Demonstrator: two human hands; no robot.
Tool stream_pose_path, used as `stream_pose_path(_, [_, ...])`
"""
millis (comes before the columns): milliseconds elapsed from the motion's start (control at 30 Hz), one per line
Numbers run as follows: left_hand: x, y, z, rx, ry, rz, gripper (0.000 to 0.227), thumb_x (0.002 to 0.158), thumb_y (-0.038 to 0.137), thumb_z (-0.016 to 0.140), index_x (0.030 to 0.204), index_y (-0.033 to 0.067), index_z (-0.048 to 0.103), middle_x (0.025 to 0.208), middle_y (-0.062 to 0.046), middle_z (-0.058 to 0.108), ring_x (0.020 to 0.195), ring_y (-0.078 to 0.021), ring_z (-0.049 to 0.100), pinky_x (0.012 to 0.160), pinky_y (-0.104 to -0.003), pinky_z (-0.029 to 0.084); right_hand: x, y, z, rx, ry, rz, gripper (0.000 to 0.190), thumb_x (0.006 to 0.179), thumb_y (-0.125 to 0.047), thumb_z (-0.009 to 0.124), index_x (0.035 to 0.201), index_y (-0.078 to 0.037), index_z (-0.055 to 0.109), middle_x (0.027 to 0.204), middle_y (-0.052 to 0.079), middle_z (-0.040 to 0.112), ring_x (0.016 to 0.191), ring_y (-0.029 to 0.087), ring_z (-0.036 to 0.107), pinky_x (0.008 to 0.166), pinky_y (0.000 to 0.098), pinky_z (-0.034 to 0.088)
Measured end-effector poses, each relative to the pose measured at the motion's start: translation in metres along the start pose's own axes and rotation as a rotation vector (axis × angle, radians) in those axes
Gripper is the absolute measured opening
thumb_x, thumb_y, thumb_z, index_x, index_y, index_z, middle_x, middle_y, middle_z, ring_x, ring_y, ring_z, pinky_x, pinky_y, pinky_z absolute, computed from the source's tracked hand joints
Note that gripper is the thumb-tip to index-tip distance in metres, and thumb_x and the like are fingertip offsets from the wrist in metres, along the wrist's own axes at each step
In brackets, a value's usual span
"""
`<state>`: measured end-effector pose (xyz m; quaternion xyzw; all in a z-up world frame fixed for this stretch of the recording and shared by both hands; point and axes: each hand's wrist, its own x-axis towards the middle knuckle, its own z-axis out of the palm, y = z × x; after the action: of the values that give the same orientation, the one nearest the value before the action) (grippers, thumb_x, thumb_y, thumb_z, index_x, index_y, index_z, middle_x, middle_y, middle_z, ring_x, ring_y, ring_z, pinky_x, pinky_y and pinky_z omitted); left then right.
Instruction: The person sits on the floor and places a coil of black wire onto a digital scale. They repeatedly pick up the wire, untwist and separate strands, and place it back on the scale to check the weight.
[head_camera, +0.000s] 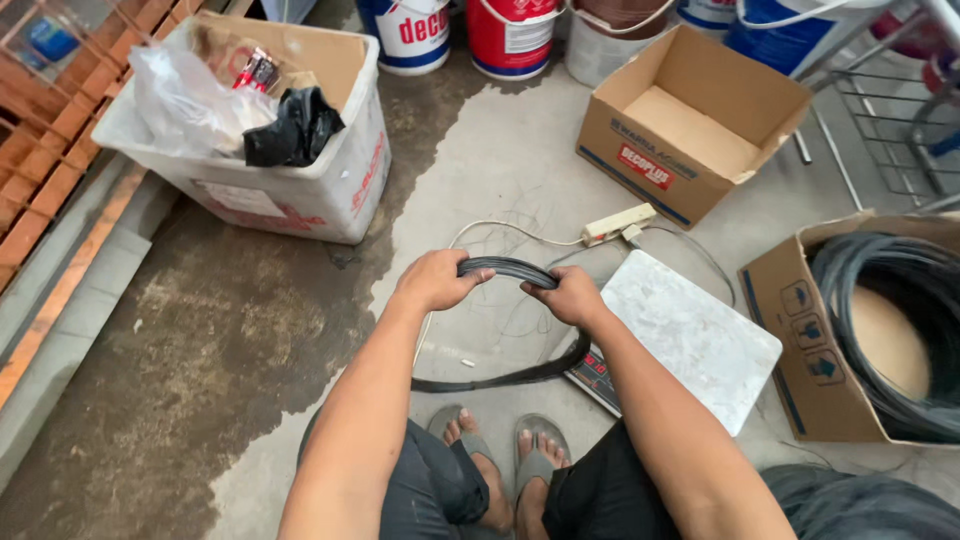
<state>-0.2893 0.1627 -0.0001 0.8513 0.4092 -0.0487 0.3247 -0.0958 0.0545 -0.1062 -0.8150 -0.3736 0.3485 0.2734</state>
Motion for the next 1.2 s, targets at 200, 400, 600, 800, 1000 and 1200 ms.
stream_pose_path(200, [0.043,-0.047,0.012,0.006,-0.078,-0.095,0.048,0.077,0.054,0.050,0.087,0.0093,0.063,0.085,-0.016,0.063,0.094,-0.0320,0.059,0.078,-0.041,0.046,0.039,-0.003,0.035,-0.002,-0.133,0.035,0.040,0.062,-0.041,0.075,0.072,-0.004,0.062,0.060,0.013,0.056,0.065,0.025,0.059,0.059,0.0318,0.045])
stream_pose_path(400, [0.096,-0.049,0.016,0.046,-0.174,-0.084,0.049,0.080,0.054,0.045,0.097,0.0115,0.063,0.096,-0.013,0.064,0.101,-0.0300,0.058,0.084,-0.041,0.046,0.101,0.040,0.033,0.639,-0.208,0.184,0.057,0.062,-0.033,0.076,0.109,-0.008,0.058,0.083,0.019,0.061,0.067,0.027,0.061,0.044,0.0303,0.045])
stream_pose_path(600, [0.141,-0.062,0.021,0.069,-0.246,-0.125,0.049,0.081,0.053,0.044,0.101,0.0136,0.063,0.100,-0.011,0.064,0.102,-0.0287,0.058,0.085,-0.040,0.046,0.195,0.101,0.055,0.321,-0.143,0.361,0.042,0.079,-0.034,0.069,0.113,-0.011,0.059,0.098,0.017,0.062,0.092,0.031,0.061,0.065,0.0434,0.054])
stream_pose_path(800, [0.160,-0.089,0.029,0.017,-0.250,-0.122,0.052,0.082,0.054,0.042,0.097,0.0079,0.062,0.094,-0.015,0.064,0.098,-0.0334,0.059,0.083,-0.043,0.047,0.274,0.153,0.096,-0.149,-0.172,0.186,0.037,0.069,-0.035,0.074,0.100,-0.019,0.066,0.088,0.011,0.068,0.091,0.027,0.063,0.074,0.0367,0.051])
stream_pose_path(1000, [0.162,-0.113,0.029,-0.026,-0.221,-0.180,0.052,0.082,0.054,0.043,0.098,0.0082,0.061,0.093,-0.014,0.064,0.097,-0.0326,0.059,0.082,-0.043,0.047,0.272,0.145,0.112,-0.401,-0.219,0.123,0.039,0.071,-0.042,0.069,0.103,-0.020,0.066,0.101,0.008,0.066,0.100,0.026,0.060,0.087,0.0368,0.048])
stream_pose_path(1200, [0.166,-0.131,0.036,-0.054,-0.190,-0.191,0.049,0.081,0.054,0.045,0.090,0.0086,0.062,0.086,-0.014,0.064,0.093,-0.0332,0.060,0.078,-0.043,0.047,0.272,0.130,0.116,-0.614,-0.177,0.073,0.025,0.076,-0.030,0.053,0.095,-0.024,0.068,0.086,0.007,0.069,0.089,0.027,0.064,0.078,0.0378,0.053])
